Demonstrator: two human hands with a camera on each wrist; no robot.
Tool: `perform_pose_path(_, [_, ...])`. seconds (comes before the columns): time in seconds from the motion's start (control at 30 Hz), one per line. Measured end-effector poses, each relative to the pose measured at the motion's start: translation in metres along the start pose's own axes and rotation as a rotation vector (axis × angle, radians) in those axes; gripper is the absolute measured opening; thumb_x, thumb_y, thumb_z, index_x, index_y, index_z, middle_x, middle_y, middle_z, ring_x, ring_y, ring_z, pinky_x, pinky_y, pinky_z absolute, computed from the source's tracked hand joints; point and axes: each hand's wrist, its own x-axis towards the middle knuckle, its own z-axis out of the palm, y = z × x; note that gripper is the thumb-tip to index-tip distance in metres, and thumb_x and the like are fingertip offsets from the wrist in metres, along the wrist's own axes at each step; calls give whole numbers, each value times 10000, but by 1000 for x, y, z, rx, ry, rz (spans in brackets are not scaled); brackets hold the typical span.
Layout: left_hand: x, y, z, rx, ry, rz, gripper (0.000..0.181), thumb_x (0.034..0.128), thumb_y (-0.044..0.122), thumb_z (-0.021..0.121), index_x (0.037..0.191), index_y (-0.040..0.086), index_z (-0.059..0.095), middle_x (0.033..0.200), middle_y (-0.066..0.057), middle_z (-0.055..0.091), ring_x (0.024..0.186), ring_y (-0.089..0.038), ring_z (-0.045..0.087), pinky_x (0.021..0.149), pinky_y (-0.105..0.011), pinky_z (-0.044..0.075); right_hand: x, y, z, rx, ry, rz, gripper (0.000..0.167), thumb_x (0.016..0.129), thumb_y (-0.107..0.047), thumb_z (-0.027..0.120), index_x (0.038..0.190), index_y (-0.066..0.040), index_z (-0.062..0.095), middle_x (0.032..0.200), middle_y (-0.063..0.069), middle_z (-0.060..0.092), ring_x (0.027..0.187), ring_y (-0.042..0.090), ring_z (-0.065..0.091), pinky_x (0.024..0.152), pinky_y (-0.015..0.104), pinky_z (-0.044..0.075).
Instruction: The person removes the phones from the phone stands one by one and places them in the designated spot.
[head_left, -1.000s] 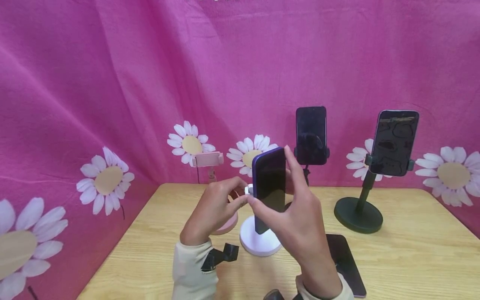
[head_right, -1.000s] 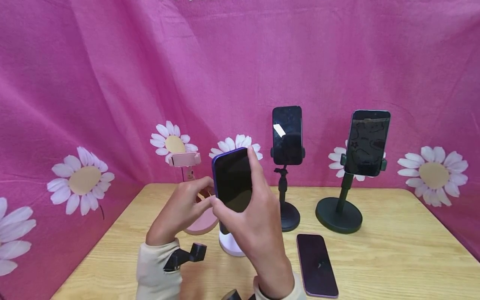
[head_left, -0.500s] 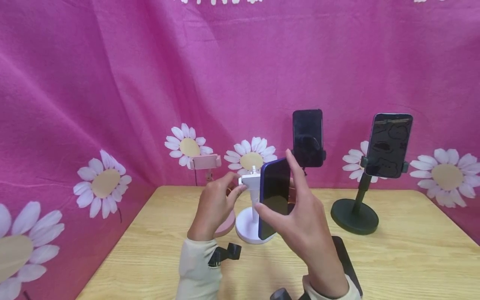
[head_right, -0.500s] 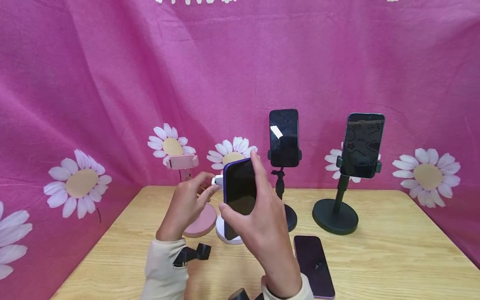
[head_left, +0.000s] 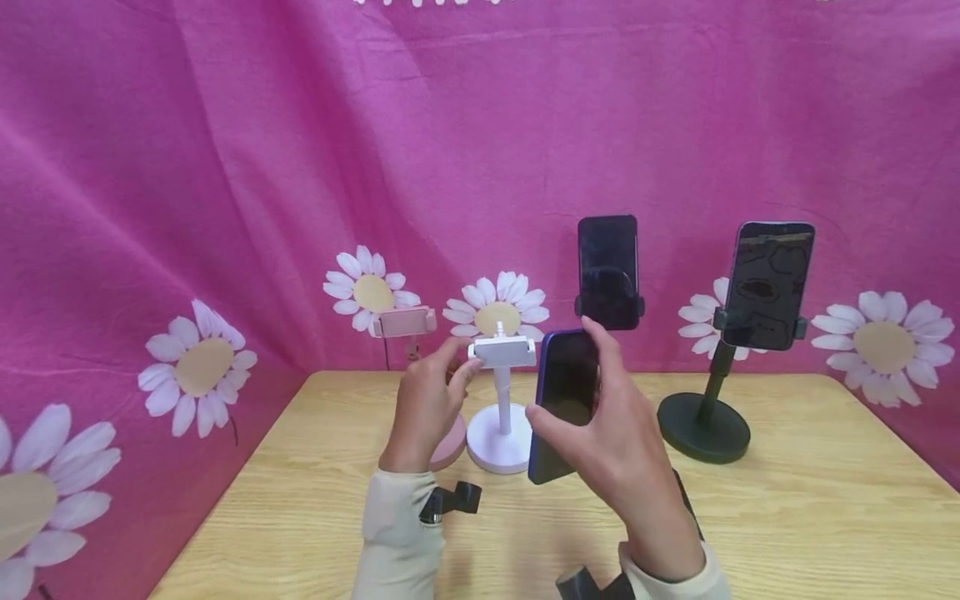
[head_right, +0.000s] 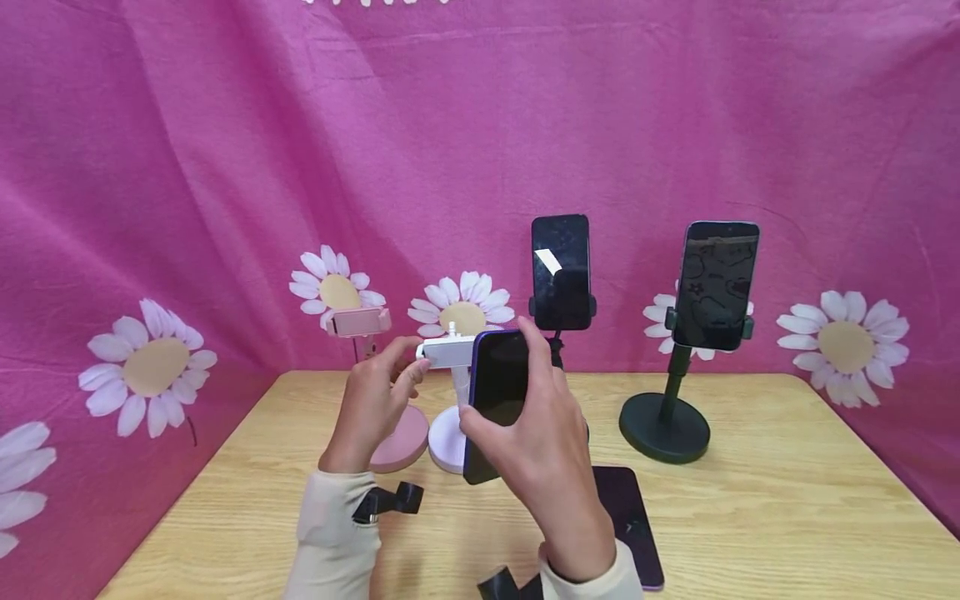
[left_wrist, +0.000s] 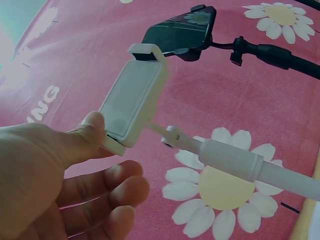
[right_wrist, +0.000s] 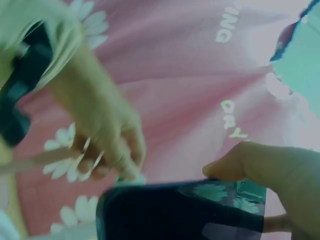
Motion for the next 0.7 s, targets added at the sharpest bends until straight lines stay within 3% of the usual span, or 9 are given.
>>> perform_pose_path(0.13, [2,0,3,-18,11,-16,337,908,229,667,1241,199,619,794,-3,649,623,-123,565,589,-251,502,1,11,-3,-123,-4,35,955,713,-323,815,1491,-253,266,1160,128,532,966,299,545,724,438,505])
perform_pose_path(0.33, [2,-6,10,-25,33,-37,353,919,237,654,1267,203,612,800,-9,663,577,-104,565,567,-269,486,-2,34,3,-236,-93,183,957,705,-402,796,1484,-254,259,1184,184,415,900,345,547,634,424,537])
perform_pose_path(0.53, [5,-10,15,-49,72,-33,357,927,238,642,1280,194,612,843,-43,683,571,-102,577,556,-259,498,-3,57,19,-314,-150,184,946,668,-373,795,1457,-194,305,1106,199,431,750,292,543,565,380,512])
perform_pose_path(0.7, [8,-10,14,-42,108,-5,343,927,225,642,1267,189,624,825,-48,679,559,-102,577,536,-249,497,0,69,32,-373,-173,197,958,651,-395,793,1449,-130,333,1097,219,454,788,289,518,595,396,505])
